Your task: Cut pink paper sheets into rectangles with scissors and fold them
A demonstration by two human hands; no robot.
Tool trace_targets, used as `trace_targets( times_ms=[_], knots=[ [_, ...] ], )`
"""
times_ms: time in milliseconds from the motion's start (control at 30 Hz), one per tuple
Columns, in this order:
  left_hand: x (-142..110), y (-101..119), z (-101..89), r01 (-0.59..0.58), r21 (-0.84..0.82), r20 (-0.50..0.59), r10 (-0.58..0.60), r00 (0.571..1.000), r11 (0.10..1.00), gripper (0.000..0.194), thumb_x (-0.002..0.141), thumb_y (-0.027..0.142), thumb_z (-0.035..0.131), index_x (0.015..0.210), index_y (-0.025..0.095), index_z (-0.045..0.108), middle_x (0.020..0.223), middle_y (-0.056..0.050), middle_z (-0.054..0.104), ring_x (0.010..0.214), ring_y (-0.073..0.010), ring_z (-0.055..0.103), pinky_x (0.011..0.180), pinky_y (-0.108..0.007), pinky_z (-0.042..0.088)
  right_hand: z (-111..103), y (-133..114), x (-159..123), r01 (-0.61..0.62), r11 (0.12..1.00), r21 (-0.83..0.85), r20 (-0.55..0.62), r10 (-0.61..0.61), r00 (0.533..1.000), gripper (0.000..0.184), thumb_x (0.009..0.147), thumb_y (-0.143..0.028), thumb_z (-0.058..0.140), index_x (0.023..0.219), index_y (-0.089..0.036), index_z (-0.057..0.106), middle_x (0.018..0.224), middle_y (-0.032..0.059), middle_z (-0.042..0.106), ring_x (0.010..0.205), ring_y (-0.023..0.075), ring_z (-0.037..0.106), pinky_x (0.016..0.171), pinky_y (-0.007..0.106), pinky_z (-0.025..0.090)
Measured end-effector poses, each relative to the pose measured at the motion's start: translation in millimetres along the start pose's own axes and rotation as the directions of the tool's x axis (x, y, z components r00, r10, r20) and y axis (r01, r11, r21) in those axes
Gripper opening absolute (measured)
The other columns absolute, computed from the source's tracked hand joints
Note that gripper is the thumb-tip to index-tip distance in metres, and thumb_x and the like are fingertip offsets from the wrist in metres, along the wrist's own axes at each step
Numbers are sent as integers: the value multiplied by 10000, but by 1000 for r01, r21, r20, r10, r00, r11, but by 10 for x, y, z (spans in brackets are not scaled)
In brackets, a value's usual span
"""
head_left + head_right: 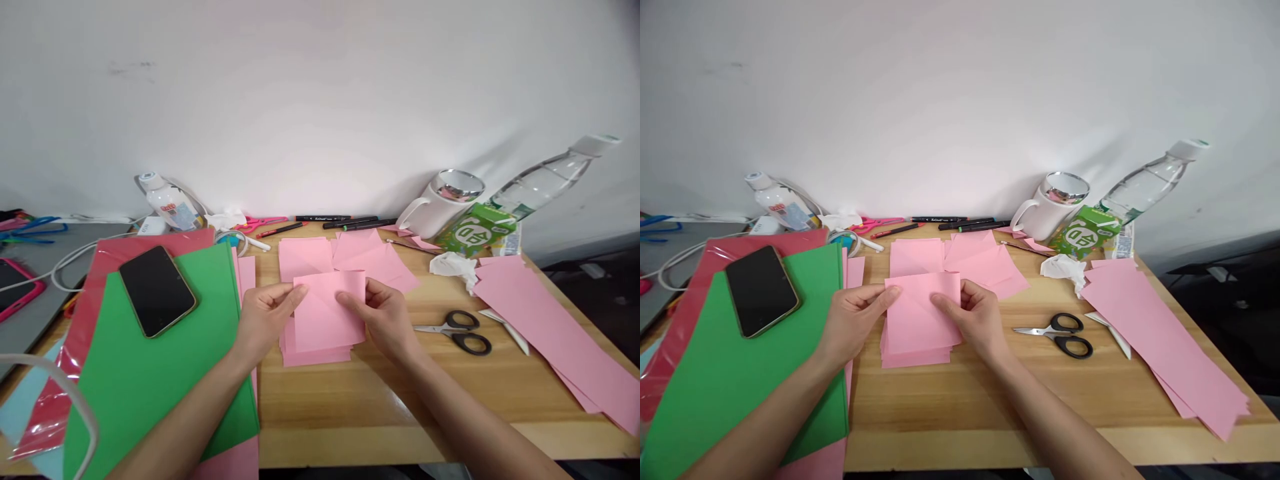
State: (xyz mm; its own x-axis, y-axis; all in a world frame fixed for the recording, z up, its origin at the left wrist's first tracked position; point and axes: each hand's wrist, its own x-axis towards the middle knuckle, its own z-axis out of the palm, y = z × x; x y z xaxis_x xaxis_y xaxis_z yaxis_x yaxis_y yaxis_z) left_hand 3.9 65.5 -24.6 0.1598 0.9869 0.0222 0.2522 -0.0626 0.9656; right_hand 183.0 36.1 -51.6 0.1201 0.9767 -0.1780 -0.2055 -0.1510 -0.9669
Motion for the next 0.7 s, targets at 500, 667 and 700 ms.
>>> trace_targets(
  times_ms=[500,667,700],
  knots=[
    [14,-116,22,115,-248,43,-108,993,962,195,706,335,667,609,166,673,557,35,548,571,-98,446,559,-226,380,-2,-4,-12,-12,999,-38,17,13,1000,247,643,-331,751,805,-158,682,717,31,688,601,152,588,513,249,469],
    [3,-80,14,120,-202,38,-114,993,972,212,704,351,659,602,165,672,557,26,560,567,-111,467,543,-229,384,4,4,-5,-13,999,-42,14,14,1000,262,639,-347,749,814,-163,683,740,40,699,609,167,604,525,269,485],
    [2,-72,14,117,-189,36,-112,993,975,219,703,353,658,595,163,668,559,24,563,567,-113,470,540,-231,386,4,5,-5,-9,999,-45,12,9,1000,259,637,-346,750,807,-163,683,738,40,700,607,168,605,527,270,486]
  ],
)
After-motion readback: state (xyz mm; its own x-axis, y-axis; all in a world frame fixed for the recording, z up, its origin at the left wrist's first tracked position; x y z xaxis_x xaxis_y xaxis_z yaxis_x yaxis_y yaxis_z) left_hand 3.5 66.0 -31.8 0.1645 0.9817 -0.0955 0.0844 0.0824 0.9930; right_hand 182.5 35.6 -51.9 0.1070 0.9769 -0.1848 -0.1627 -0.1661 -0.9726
